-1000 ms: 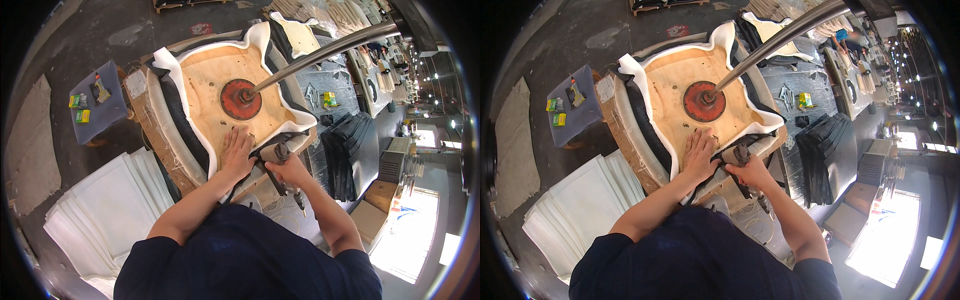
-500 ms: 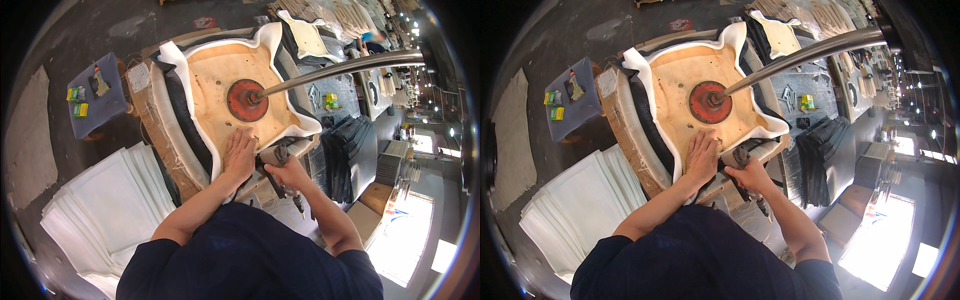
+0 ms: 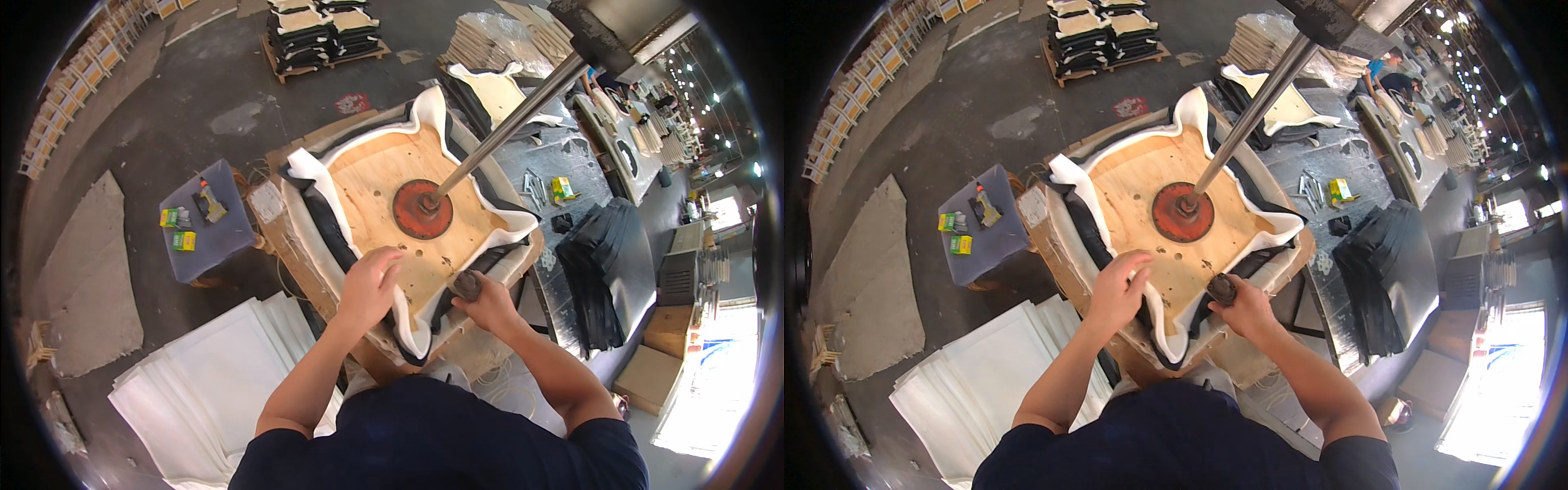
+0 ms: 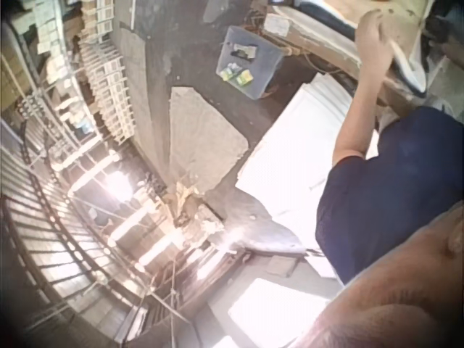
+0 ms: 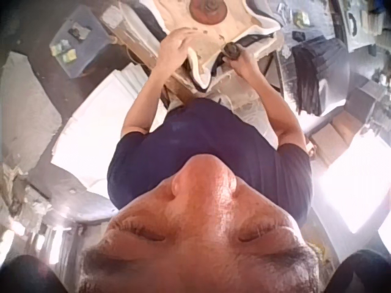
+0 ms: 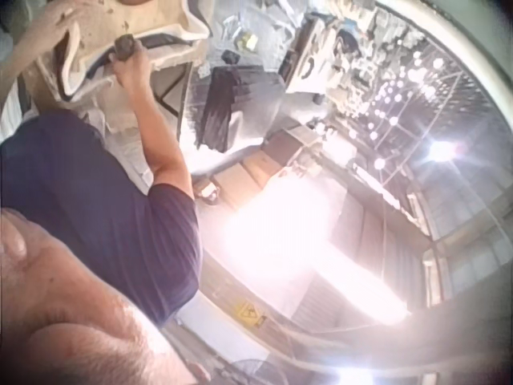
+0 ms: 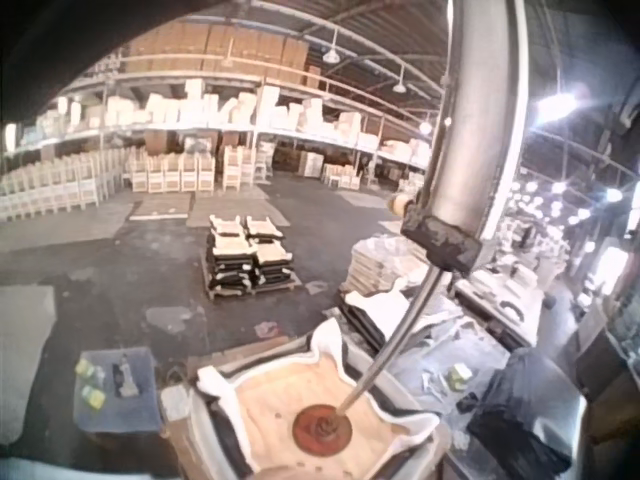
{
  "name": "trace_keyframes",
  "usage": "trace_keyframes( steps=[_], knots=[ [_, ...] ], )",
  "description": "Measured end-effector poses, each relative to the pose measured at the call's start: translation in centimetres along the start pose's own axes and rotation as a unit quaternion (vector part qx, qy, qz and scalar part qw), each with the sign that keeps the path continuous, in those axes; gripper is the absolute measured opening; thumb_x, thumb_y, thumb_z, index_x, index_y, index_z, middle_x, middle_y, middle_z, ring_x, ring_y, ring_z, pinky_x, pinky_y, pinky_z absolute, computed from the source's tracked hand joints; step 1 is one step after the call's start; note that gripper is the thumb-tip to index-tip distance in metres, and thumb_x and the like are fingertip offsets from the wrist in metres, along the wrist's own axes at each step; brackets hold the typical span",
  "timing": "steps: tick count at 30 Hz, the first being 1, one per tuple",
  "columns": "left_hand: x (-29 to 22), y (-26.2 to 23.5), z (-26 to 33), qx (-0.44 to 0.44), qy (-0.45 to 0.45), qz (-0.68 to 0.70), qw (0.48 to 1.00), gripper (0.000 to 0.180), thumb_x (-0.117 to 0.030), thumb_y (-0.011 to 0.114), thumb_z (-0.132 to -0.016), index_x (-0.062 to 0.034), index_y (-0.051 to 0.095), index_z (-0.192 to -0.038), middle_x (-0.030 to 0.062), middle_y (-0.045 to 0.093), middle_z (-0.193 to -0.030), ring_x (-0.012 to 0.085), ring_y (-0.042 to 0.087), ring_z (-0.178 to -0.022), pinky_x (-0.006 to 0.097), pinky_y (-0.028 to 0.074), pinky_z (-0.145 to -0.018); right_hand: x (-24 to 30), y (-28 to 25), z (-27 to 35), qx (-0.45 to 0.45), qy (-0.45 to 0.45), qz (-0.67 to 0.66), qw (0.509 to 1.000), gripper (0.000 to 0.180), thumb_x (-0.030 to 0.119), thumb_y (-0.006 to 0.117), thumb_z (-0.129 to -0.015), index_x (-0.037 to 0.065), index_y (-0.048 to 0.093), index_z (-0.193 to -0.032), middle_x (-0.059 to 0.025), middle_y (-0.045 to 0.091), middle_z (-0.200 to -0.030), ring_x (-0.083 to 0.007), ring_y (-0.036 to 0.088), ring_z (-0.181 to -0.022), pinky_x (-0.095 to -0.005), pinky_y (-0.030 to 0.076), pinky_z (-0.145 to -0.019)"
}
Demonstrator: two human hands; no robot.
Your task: The person staples black fabric to the underside of a wooden chair seat using a pneumatic staple gun. After finishing one seat, they place it aside, pick up a new white foam pad, and position it on the next wooden seat base to begin the next cycle.
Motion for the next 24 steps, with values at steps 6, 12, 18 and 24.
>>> trace_keyframes(
  steps=[6, 12, 18, 24],
  knots=[
    [1.6, -7.3, 4.7, -0.174, -0.016, -0.05, 0.983, 0.016, -0.005, 0.068, -0.106, -0.0022, 0.076, -0.12, 0.015, 0.08, -0.121, 0.0314, 0.077, -0.11, 0.039, 0.059, -0.096, -1.8, -2.0, -0.5, -0.028, -0.038, 0.067, 0.997, 0.064, 0.034, 0.092, -0.085, 0.018, 0.069, -0.143, -0.0186, 0.076, -0.126, -0.0434, 0.073, -0.121, -0.0525, 0.058, -0.105],
    [1.4, -11.5, 6.3, -0.258, -0.008, -0.085, 0.962, 0.016, -0.004, 0.067, -0.107, -0.0009, 0.076, -0.12, 0.0143, 0.08, -0.117, 0.0262, 0.076, -0.103, 0.036, 0.058, -0.093, -5.4, -6.5, -4.4, -0.093, -0.091, 0.163, 0.978, 0.076, 0.034, 0.095, -0.084, 0.021, 0.062, -0.151, -0.0204, 0.071, -0.126, -0.0458, 0.072, -0.119, -0.0539, 0.06, -0.101],
    [2.6, -10.6, 4.2, -0.177, -0.067, -0.116, 0.975, 0.016, -0.003, 0.067, -0.105, -0.0031, 0.077, -0.118, 0.0142, 0.079, -0.117, 0.0332, 0.075, -0.107, 0.04, 0.058, -0.096, -7.6, -11.9, -3.6, -0.273, -0.118, 0.04, 0.954, 0.07, 0.021, 0.095, -0.084, 0.009, 0.069, -0.147, -0.0217, 0.073, -0.125, -0.0456, 0.072, -0.116, -0.0526, 0.059, -0.097],
    [6.4, -5.6, 4.2, -0.05, 0.14, -0.31, 0.939, 0.016, -0.001, 0.069, -0.099, -0.0087, 0.074, -0.111, 0.0098, 0.077, -0.123, 0.0365, 0.069, -0.126, 0.053, 0.049, -0.119, -7.2, -9.1, 1.4, -0.214, -0.121, -0.178, 0.953, 0.065, 0.014, 0.095, -0.086, 0.003, 0.07, -0.145, -0.0173, 0.076, -0.129, -0.033, 0.076, -0.117, -0.0408, 0.059, -0.101]
  ],
)
Point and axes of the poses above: each hand's wrist, its own z-axis away from the middle knuckle, its own y-axis out of the palm, x = y × z, the point moved 5 cm from there along -z, towards the middle knuckle
